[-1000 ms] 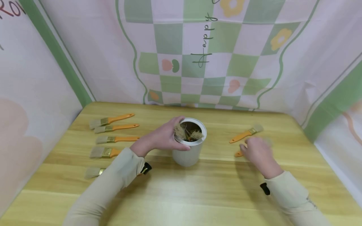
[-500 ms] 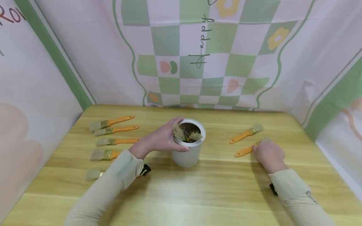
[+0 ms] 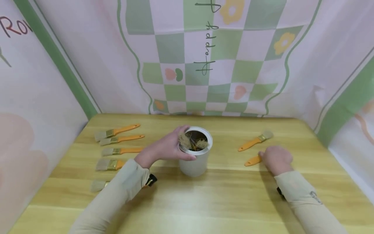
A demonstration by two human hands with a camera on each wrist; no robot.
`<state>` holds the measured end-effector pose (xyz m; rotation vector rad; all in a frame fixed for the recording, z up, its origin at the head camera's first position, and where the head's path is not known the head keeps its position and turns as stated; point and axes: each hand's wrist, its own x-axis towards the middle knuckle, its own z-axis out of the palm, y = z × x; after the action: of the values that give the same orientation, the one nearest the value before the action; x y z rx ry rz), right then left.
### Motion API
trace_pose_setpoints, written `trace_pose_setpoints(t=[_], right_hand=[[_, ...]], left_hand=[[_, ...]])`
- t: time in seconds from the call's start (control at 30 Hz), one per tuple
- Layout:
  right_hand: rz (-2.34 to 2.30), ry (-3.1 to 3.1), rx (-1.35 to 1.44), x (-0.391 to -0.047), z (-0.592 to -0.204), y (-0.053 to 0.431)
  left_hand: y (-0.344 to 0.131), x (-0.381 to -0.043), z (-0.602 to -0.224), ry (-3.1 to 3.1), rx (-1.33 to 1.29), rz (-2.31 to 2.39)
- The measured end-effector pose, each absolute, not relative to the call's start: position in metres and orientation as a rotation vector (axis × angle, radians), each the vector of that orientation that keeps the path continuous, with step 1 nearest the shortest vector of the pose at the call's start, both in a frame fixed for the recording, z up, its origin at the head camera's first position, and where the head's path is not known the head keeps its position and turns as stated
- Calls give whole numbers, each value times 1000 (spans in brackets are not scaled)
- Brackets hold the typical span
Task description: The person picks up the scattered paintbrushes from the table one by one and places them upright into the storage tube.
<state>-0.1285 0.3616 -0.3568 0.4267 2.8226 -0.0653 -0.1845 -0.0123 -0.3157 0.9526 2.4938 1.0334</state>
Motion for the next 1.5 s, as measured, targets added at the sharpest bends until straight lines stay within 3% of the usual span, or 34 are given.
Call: trace_pose_setpoints(t=[0.87,1.5], right_hand=[[-132,2778,541,-129,-354,357],[-263,2790,409,-123,-348,369]], left_hand=[[-12,-187,-317,2493,1006,1045],[-13,-187,-317,2493,1002,1049]])
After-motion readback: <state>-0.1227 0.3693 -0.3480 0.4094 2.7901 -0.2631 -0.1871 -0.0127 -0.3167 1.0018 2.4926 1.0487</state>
